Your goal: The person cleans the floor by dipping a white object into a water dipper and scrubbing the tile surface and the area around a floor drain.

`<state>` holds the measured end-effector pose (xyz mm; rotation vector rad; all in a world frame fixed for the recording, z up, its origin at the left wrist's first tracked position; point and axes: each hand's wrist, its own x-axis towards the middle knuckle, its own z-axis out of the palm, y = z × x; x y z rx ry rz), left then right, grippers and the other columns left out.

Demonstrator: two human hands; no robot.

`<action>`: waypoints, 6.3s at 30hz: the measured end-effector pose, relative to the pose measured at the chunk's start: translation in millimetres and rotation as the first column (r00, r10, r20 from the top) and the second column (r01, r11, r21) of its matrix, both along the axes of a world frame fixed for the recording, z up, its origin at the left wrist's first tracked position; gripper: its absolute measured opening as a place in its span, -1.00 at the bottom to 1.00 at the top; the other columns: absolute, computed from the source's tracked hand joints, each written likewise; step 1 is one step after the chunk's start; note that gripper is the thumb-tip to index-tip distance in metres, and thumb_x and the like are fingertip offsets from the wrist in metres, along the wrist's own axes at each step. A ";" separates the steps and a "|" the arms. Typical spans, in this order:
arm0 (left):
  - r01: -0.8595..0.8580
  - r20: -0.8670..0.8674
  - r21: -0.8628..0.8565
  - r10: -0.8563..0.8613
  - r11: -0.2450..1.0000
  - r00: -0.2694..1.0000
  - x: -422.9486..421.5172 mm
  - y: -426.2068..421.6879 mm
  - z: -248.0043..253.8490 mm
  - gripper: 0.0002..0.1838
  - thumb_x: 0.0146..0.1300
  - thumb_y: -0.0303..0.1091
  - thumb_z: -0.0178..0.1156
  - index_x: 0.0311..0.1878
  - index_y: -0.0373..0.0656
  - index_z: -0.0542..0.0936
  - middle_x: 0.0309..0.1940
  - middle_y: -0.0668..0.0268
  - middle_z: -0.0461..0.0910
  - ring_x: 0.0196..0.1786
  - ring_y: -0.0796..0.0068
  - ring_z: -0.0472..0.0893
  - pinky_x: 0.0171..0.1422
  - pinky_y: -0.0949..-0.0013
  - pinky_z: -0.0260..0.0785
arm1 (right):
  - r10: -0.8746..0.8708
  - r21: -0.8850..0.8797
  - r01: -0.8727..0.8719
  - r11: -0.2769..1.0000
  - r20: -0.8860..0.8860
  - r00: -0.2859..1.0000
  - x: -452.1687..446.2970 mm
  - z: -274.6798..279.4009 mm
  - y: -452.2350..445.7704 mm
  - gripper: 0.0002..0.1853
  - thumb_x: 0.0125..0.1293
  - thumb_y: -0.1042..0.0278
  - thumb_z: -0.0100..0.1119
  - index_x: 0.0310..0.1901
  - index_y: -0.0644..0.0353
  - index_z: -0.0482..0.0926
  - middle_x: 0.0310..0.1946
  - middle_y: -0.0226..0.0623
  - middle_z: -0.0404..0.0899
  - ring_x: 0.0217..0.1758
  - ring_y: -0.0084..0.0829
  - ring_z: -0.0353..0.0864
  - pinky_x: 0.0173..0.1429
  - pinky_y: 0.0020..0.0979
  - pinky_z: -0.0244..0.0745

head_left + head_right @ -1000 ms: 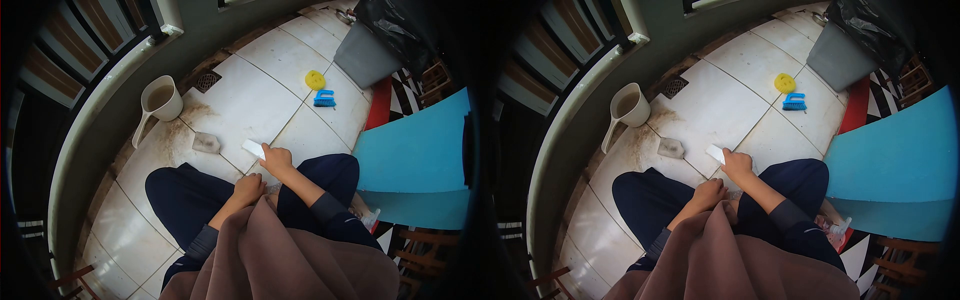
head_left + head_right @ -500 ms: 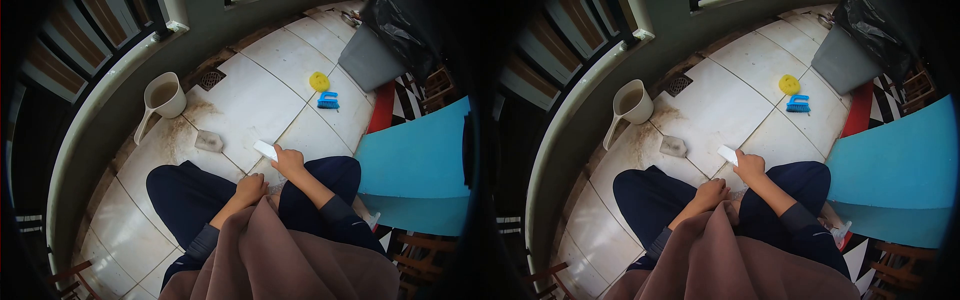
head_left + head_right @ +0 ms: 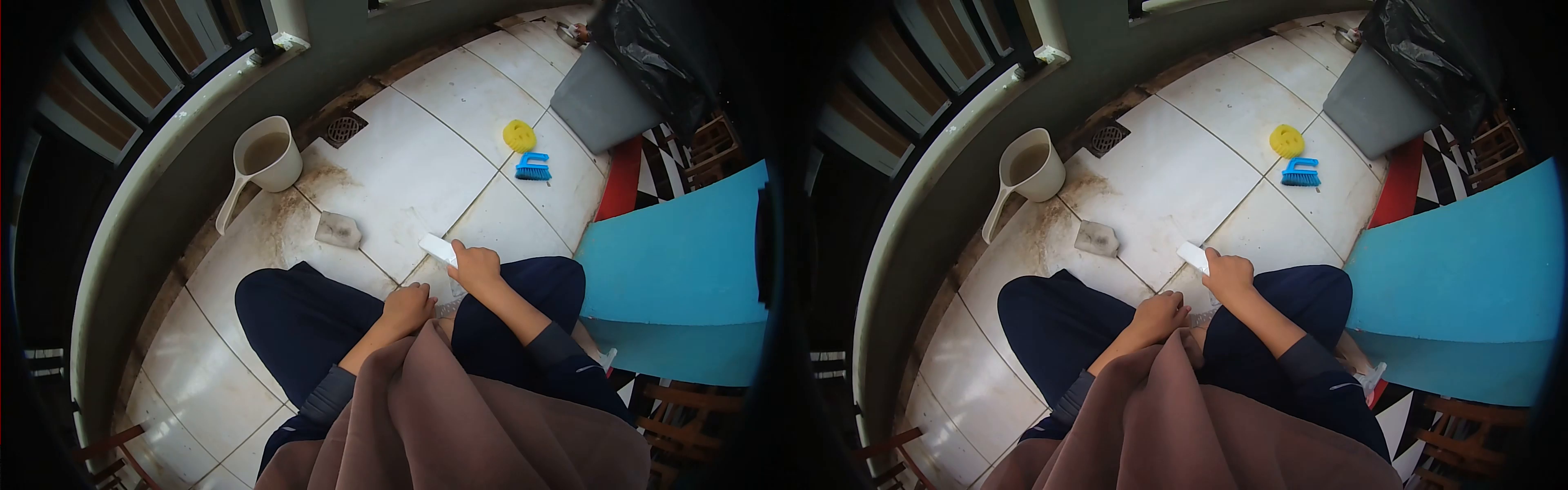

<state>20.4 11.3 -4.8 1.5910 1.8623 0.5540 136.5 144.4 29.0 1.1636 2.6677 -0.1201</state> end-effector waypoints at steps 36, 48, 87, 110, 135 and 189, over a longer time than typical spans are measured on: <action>-0.002 -0.012 -0.088 0.001 0.996 1.000 -4.4 -2.9 6.2 -0.68 0.19 -0.11 0.01 -0.35 -0.21 0.48 -0.39 0.12 0.52 -0.30 0.08 0.54 -0.22 0.13 0.37 | -0.080 0.022 0.082 0.996 -0.054 0.995 -17.7 -9.6 1.0 -0.58 0.00 0.06 0.19 -0.17 0.13 0.38 -0.57 -0.23 0.58 -0.49 -0.26 0.63 -0.45 -0.28 0.50; 0.022 -0.008 -0.095 -0.023 0.995 1.000 -1.0 -0.2 6.9 -0.68 0.19 -0.11 0.00 -0.34 -0.22 0.48 -0.37 0.11 0.52 -0.28 0.07 0.54 -0.19 0.12 0.37 | -0.119 0.018 0.120 0.993 -0.063 0.991 -25.1 -13.0 -11.5 -0.54 0.01 0.01 0.16 -0.17 0.20 0.40 -0.60 -0.18 0.57 -0.54 -0.21 0.60 -0.47 -0.26 0.49; 0.000 -0.018 -0.052 -0.001 0.999 1.000 -3.8 -0.8 8.7 -0.68 0.18 -0.11 0.01 -0.34 -0.22 0.49 -0.38 0.11 0.53 -0.27 0.08 0.55 -0.20 0.13 0.38 | -0.107 -0.039 0.110 0.993 0.087 0.991 0.1 1.3 -24.3 -0.54 0.01 0.01 0.15 -0.15 0.15 0.39 -0.51 -0.18 0.60 -0.46 -0.23 0.62 -0.39 -0.26 0.51; 0.031 -0.041 0.042 -0.029 0.999 0.999 -3.2 0.6 1.8 -0.71 0.13 -0.15 0.09 -0.34 -0.24 0.51 -0.41 0.14 0.54 -0.37 0.14 0.58 -0.31 0.16 0.41 | -0.175 -0.031 0.172 0.985 -0.209 0.962 -11.2 -28.7 11.4 -0.59 0.02 0.06 0.16 -0.21 0.20 0.37 -0.46 -0.03 0.53 -0.40 -0.06 0.58 -0.34 -0.14 0.50; 0.003 -0.043 0.045 -0.001 0.999 0.999 -4.5 0.5 7.0 -0.72 0.08 -0.17 0.13 -0.38 -0.24 0.50 -0.46 0.13 0.53 -0.39 0.13 0.57 -0.33 0.15 0.41 | -0.218 0.019 0.222 0.975 -0.112 0.969 -6.9 -20.5 37.9 -0.51 0.02 -0.04 0.17 -0.10 0.12 0.40 -0.50 -0.13 0.58 -0.42 -0.15 0.61 -0.37 -0.15 0.49; 0.011 -0.040 0.024 -0.010 1.000 0.999 -6.4 -4.6 4.1 -0.71 0.11 -0.14 0.09 -0.37 -0.23 0.50 -0.44 0.13 0.54 -0.36 0.12 0.57 -0.30 0.15 0.40 | -0.131 0.014 0.132 0.991 -0.076 0.988 2.9 -17.5 41.3 -0.53 0.00 -0.03 0.17 -0.11 0.06 0.40 -0.52 -0.16 0.59 -0.43 -0.16 0.61 -0.38 -0.16 0.48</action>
